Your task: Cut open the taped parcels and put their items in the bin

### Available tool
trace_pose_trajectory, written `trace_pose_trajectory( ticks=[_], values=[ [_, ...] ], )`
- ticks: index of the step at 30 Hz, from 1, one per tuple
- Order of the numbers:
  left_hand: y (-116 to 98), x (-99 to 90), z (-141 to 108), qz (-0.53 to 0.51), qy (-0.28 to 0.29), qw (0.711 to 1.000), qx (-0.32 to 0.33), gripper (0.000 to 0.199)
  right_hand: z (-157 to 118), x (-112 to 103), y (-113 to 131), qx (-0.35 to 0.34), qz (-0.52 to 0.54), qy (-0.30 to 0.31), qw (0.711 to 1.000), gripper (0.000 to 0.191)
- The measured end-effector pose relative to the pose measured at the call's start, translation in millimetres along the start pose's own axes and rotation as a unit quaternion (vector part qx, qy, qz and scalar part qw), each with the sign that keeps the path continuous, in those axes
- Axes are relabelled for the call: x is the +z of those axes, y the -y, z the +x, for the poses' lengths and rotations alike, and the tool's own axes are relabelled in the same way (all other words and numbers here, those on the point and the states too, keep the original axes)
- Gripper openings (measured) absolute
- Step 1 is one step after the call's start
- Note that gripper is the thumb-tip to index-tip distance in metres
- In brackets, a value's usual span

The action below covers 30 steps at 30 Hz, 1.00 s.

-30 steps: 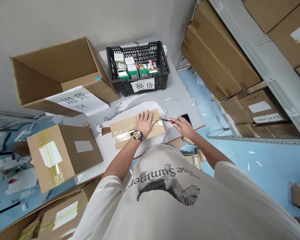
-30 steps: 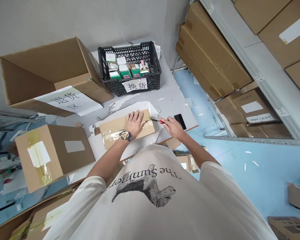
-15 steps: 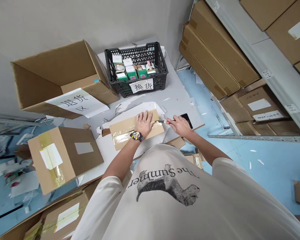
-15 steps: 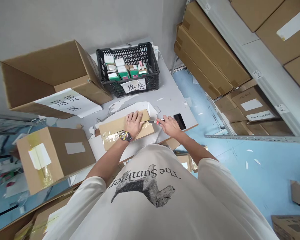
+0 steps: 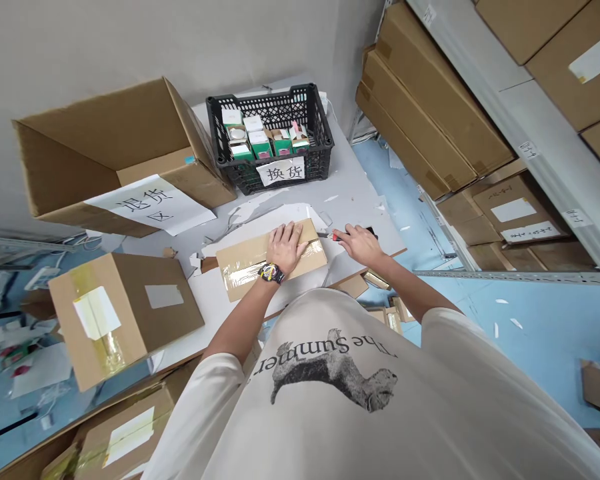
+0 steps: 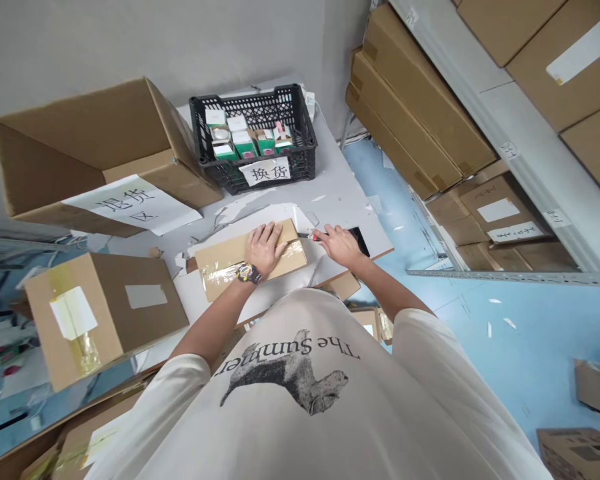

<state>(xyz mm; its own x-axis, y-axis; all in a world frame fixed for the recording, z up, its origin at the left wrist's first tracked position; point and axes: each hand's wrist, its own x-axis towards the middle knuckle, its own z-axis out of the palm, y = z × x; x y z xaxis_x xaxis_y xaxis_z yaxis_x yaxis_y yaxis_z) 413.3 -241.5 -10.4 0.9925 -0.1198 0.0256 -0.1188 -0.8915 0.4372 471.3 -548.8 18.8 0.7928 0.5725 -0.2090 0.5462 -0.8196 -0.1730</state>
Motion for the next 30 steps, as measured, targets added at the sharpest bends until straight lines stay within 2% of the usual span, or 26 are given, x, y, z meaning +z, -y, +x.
trace_pose_trajectory(
  ticks=[5, 7, 9, 11, 14, 16, 18, 20, 22, 25, 28, 30],
  values=[
    [2, 1.9, 0, -0.037, -0.009, 0.999, 0.001, 0.070, -6, 20, -22, 0.090, 0.092, -0.087, 0.988, 0.057],
    [1, -0.8, 2, -0.049, -0.007, 0.999, 0.000, 0.070, -10, 25, -26, 0.111, 0.168, -0.129, 0.971, 0.057],
    [-3, -6.3, 3, -0.065, 0.001, 0.998, -0.013, 0.064, -8, 28, -20, 0.119, 0.275, -0.158, 0.941, 0.058],
    [-9, -13.5, 2, -0.102, 0.005, 0.995, -0.022, 0.056, 0, 26, 0, 0.132, 0.385, -0.169, 0.897, 0.062],
    [-21, -24.6, -10, -0.217, -0.016, 0.976, -0.002, 0.052, 20, 19, 50, 0.136, 0.503, -0.169, 0.836, 0.064],
    [-26, -30.8, -25, -0.299, -0.042, 0.953, 0.000, 0.053, 34, 13, 87, 0.115, 0.551, -0.166, 0.810, 0.060],
    [-27, -36.4, -44, -0.340, -0.073, 0.937, -0.028, 0.051, 47, 9, 122, 0.095, 0.576, -0.159, 0.796, 0.056],
    [-20, -42.4, -64, -0.359, -0.099, 0.925, -0.069, 0.049, 58, 9, 152, 0.080, 0.579, -0.143, 0.799, 0.052],
    [-7, -48.7, -86, -0.385, -0.114, 0.910, -0.104, 0.049, 65, 10, 178, 0.046, 0.560, -0.113, 0.819, 0.048],
    [24, -57.1, -119, -0.419, -0.150, 0.881, -0.162, 0.054, 70, 14, 212, -0.036, 0.468, -0.080, 0.879, 0.041],
    [60, -61.1, -151, -0.433, -0.236, 0.836, -0.243, 0.056, 69, 21, 240, -0.111, 0.302, -0.078, 0.944, 0.043],
    [82, -59.8, -170, -0.446, -0.283, 0.800, -0.285, 0.054, 65, 31, 254, -0.137, 0.201, -0.068, 0.968, 0.045]
  ],
)
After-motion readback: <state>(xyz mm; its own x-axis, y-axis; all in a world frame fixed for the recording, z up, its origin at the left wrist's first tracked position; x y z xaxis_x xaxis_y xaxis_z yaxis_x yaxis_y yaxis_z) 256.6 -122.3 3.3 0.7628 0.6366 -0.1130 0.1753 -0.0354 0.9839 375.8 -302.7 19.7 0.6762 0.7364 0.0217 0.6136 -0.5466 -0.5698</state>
